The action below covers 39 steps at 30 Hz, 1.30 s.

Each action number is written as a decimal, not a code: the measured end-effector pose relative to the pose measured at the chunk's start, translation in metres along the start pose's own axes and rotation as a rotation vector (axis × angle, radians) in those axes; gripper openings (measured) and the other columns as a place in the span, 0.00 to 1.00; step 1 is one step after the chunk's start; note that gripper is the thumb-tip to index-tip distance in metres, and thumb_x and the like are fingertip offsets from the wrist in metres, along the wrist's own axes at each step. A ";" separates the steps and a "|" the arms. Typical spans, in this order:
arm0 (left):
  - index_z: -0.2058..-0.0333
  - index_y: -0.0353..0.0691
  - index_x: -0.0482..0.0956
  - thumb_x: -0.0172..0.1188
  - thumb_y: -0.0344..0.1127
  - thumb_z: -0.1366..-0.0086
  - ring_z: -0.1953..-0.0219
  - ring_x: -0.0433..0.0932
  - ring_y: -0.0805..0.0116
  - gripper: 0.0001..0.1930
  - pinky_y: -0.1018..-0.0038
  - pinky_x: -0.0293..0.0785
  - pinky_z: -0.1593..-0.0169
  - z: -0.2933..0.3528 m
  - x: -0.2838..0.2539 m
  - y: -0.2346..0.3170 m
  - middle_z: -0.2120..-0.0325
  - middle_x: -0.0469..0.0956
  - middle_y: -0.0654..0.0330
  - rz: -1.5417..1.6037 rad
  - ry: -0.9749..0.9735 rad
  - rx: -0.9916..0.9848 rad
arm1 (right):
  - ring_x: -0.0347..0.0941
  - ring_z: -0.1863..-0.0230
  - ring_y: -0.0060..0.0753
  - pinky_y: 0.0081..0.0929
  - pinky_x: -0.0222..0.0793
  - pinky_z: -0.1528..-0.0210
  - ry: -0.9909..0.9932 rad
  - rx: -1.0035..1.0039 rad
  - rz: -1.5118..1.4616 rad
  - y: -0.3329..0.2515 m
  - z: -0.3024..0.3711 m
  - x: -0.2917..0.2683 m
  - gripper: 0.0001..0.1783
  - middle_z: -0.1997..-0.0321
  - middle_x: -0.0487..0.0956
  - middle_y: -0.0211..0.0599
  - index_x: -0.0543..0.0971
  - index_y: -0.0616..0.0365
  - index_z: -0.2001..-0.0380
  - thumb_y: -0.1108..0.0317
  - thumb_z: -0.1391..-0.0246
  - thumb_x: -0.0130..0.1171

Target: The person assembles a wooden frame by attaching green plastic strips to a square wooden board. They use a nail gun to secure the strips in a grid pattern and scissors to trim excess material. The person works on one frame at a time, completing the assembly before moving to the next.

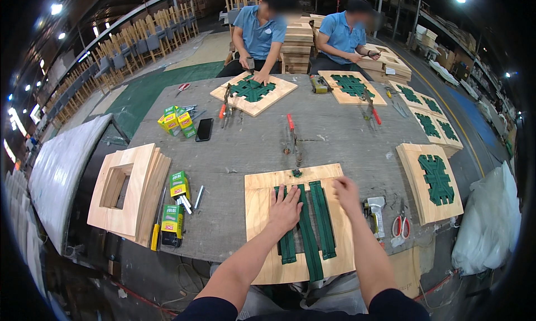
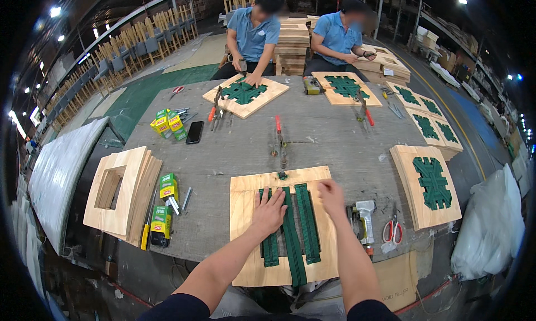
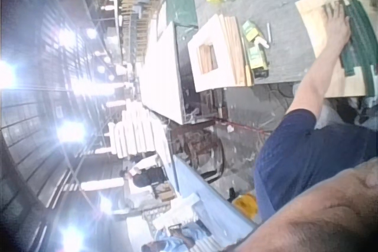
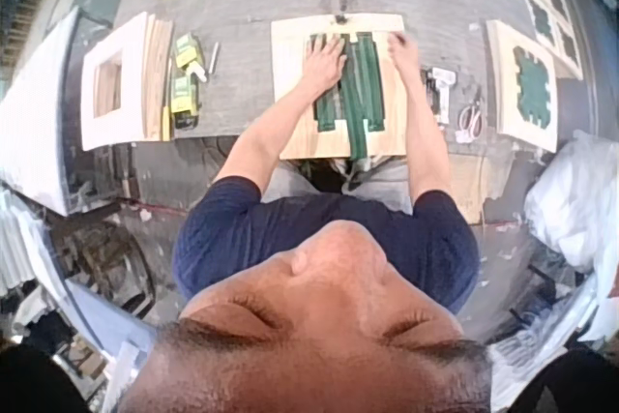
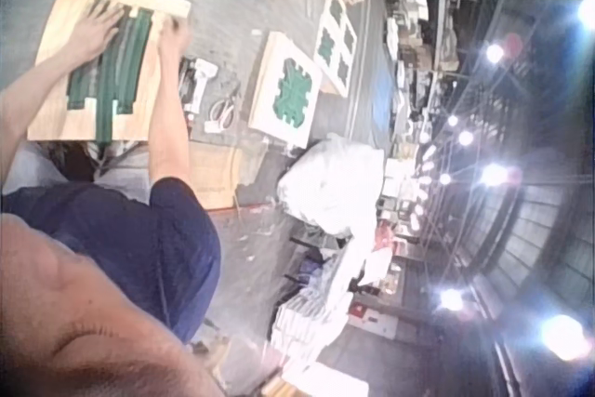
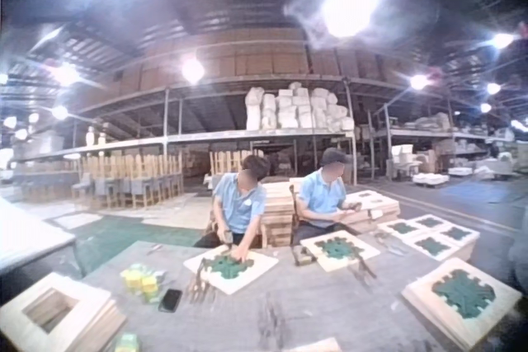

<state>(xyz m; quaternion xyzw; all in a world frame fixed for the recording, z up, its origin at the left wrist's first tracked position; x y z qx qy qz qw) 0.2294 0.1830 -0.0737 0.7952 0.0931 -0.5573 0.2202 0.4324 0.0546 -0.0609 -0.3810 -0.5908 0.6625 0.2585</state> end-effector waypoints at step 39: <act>0.32 0.49 0.70 0.55 0.49 0.28 0.25 0.55 0.45 0.28 0.34 0.50 0.29 0.003 -0.009 0.003 0.30 0.65 0.61 0.053 0.031 -0.022 | 0.74 0.81 0.28 0.30 0.69 0.82 -0.226 0.405 -0.004 -0.067 0.031 0.061 0.20 0.65 0.80 0.32 0.77 0.57 0.51 0.59 0.39 0.69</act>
Point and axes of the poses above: each hand's wrist, its own z-axis away from the middle knuckle, its own x-axis out of the palm, y = z × x, the point moved 5 cm from there along -z, towards the middle knuckle
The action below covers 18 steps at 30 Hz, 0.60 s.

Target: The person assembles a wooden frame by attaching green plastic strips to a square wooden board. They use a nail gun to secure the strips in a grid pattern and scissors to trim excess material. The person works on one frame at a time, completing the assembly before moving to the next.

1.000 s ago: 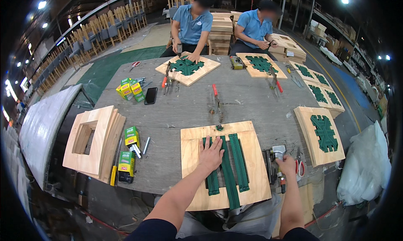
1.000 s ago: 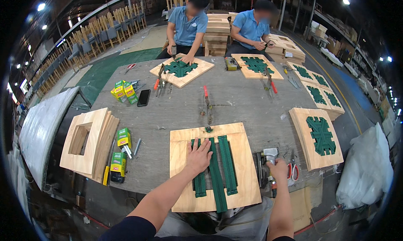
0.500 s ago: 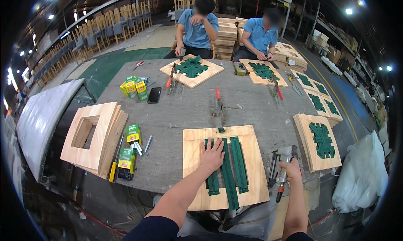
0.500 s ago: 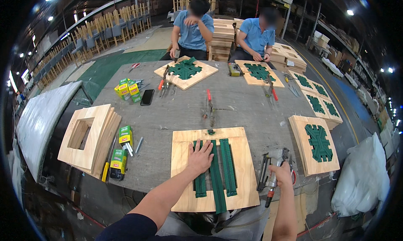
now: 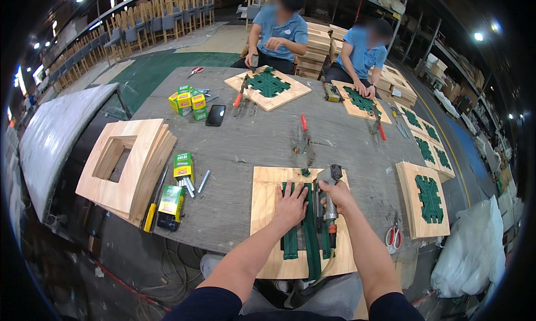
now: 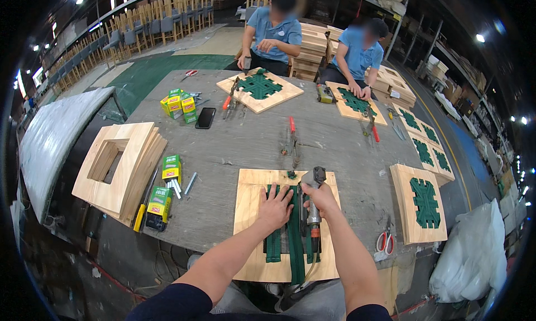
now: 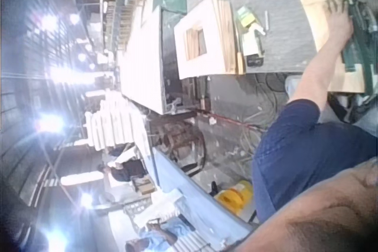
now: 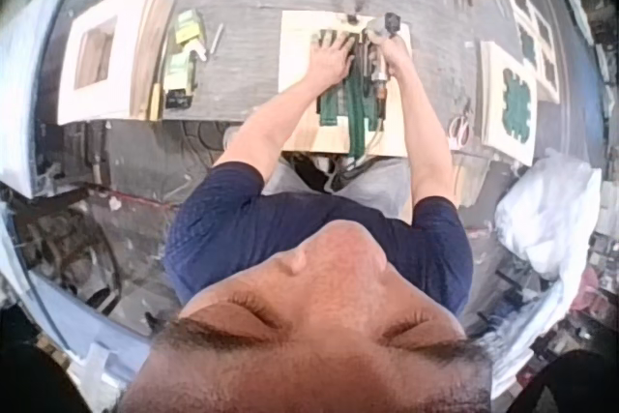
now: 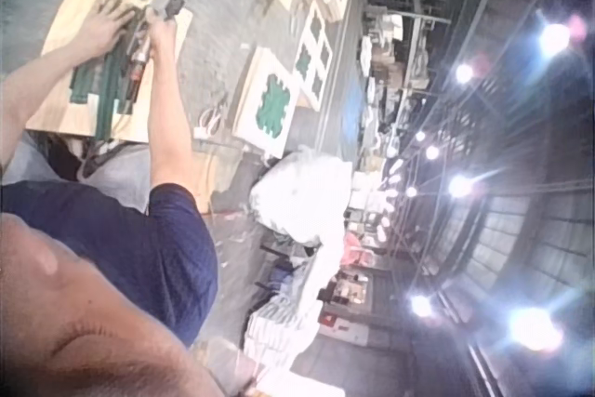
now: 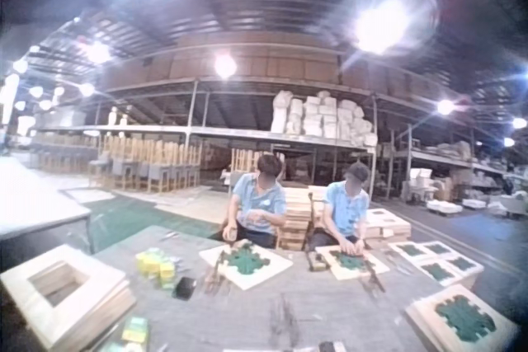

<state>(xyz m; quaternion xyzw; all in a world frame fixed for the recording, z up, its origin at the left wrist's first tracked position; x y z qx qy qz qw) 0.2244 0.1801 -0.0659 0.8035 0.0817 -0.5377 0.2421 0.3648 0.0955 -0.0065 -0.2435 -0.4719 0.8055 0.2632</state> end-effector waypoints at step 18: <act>0.34 0.46 0.73 0.57 0.47 0.29 0.26 0.55 0.43 0.27 0.33 0.45 0.28 0.001 0.002 -0.008 0.31 0.67 0.58 0.095 0.033 -0.021 | 0.69 0.85 0.24 0.28 0.66 0.85 0.061 -0.019 0.177 0.006 -0.014 0.032 0.13 0.75 0.76 0.30 0.78 0.59 0.60 0.63 0.38 0.67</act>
Point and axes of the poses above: each hand's wrist, its own z-axis away from the middle knuckle, its own x-axis out of the palm, y = z × x, the point moved 5 cm from there along -z, towards the middle knuckle
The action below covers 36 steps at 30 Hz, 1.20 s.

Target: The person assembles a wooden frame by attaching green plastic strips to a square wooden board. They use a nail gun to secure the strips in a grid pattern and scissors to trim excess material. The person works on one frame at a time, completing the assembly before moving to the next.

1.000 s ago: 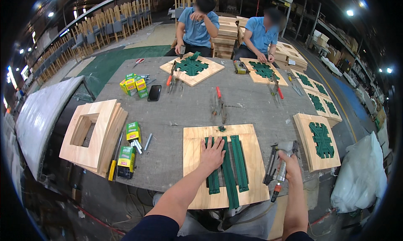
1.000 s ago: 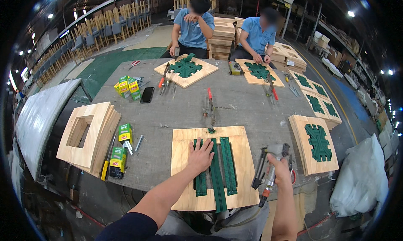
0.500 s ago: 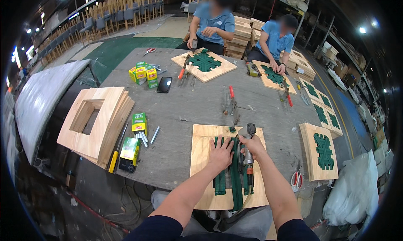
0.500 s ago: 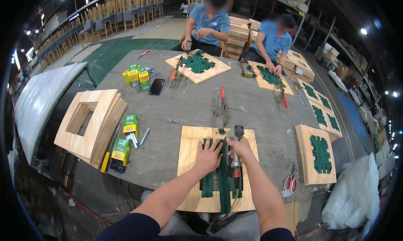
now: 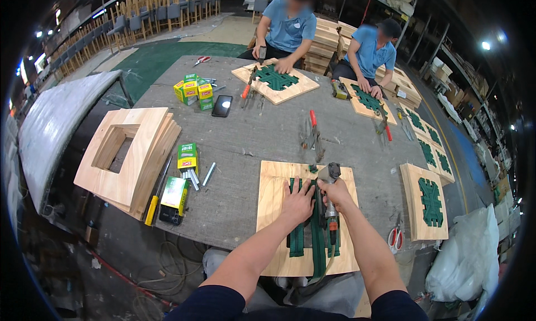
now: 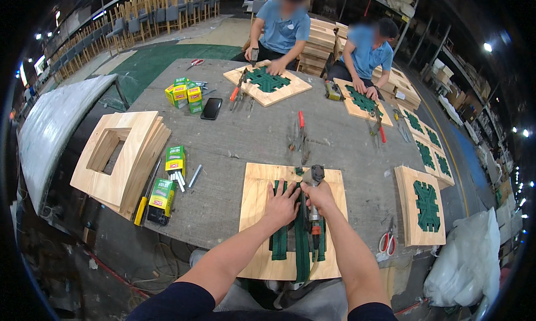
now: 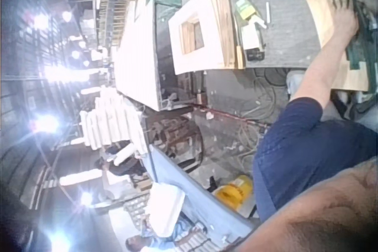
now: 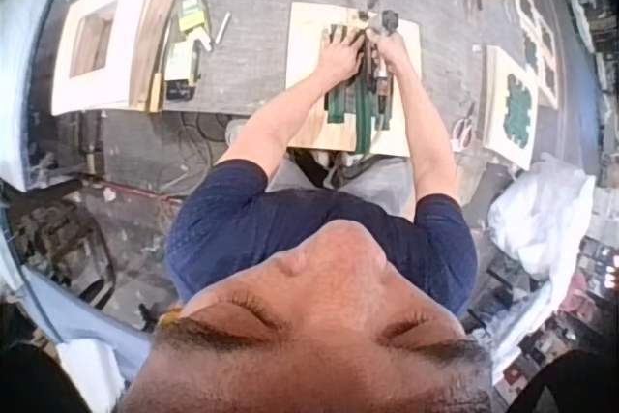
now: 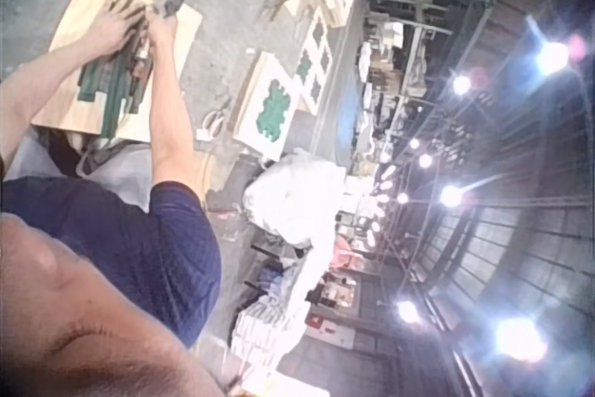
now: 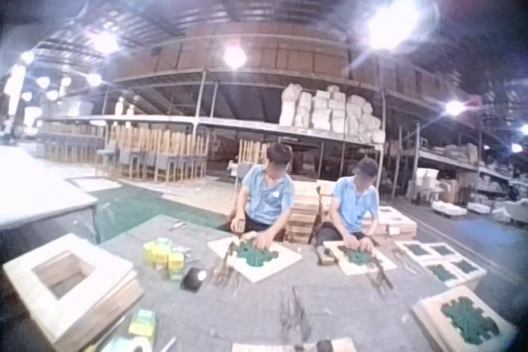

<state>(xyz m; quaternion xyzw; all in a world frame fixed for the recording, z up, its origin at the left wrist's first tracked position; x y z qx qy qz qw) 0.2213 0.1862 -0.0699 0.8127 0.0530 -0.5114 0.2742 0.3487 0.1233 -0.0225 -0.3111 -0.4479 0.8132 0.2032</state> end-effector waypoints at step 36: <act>0.65 0.35 0.89 0.55 0.43 0.33 0.30 0.62 0.42 0.18 0.35 0.46 0.27 0.000 -0.009 -0.006 0.43 0.73 0.46 0.239 0.046 -0.046 | 0.69 0.83 0.24 0.29 0.67 0.83 -0.038 -0.037 0.039 -0.002 0.003 0.002 0.15 0.74 0.77 0.30 0.76 0.60 0.59 0.63 0.39 0.69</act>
Point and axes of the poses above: each hand's wrist, its own z-axis away from the middle knuckle, its own x-axis out of the palm, y = z × x, the point moved 5 cm from there along -z, towards the middle knuckle
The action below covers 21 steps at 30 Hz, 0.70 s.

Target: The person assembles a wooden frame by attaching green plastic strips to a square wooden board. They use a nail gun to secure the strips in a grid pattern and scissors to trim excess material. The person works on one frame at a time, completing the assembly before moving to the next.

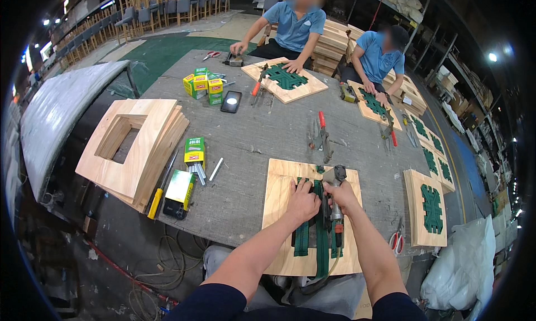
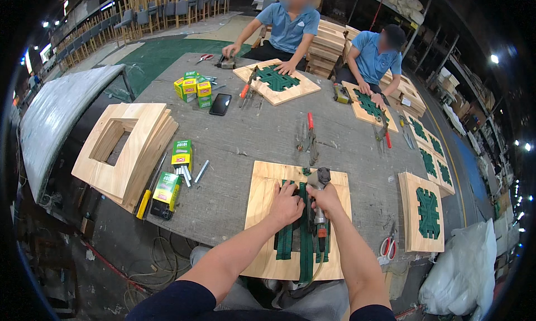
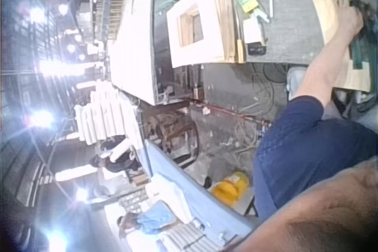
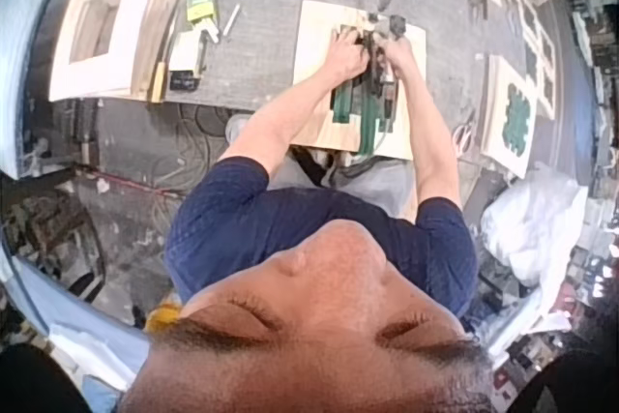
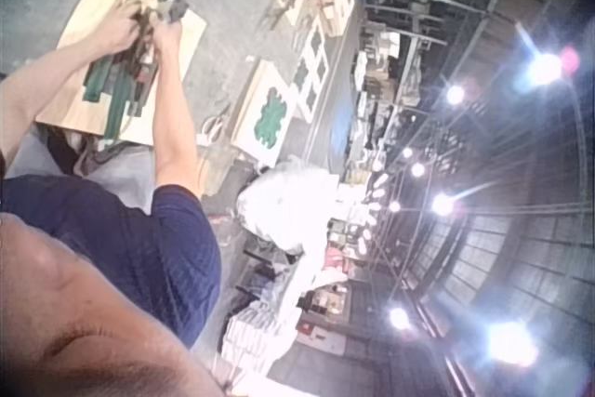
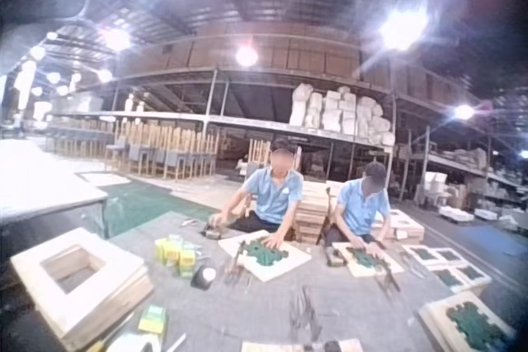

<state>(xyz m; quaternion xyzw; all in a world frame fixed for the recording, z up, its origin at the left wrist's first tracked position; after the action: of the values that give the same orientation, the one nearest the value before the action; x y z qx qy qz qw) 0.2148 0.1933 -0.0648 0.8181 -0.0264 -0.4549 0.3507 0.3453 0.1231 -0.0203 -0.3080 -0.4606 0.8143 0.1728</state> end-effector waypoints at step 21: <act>0.66 0.36 0.89 0.56 0.42 0.34 0.30 0.63 0.43 0.17 0.36 0.46 0.27 -0.002 0.005 0.000 0.43 0.75 0.48 0.005 0.038 0.034 | 0.76 0.78 0.29 0.31 0.74 0.81 -0.015 0.136 -0.433 0.054 -0.004 -0.067 0.21 0.68 0.78 0.33 0.77 0.56 0.51 0.55 0.39 0.69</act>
<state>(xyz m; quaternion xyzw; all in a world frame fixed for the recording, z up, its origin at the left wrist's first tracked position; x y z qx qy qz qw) 0.2194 0.1930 -0.0675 0.8324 -0.0295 -0.4378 0.3384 0.3984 0.0596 -0.0454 -0.1835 -0.4613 0.7896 0.3607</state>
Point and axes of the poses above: each hand's wrist, its own z-axis away from the middle knuckle, its own x-axis out of the palm, y = z × x, the point moved 5 cm from there along -z, towards the middle knuckle
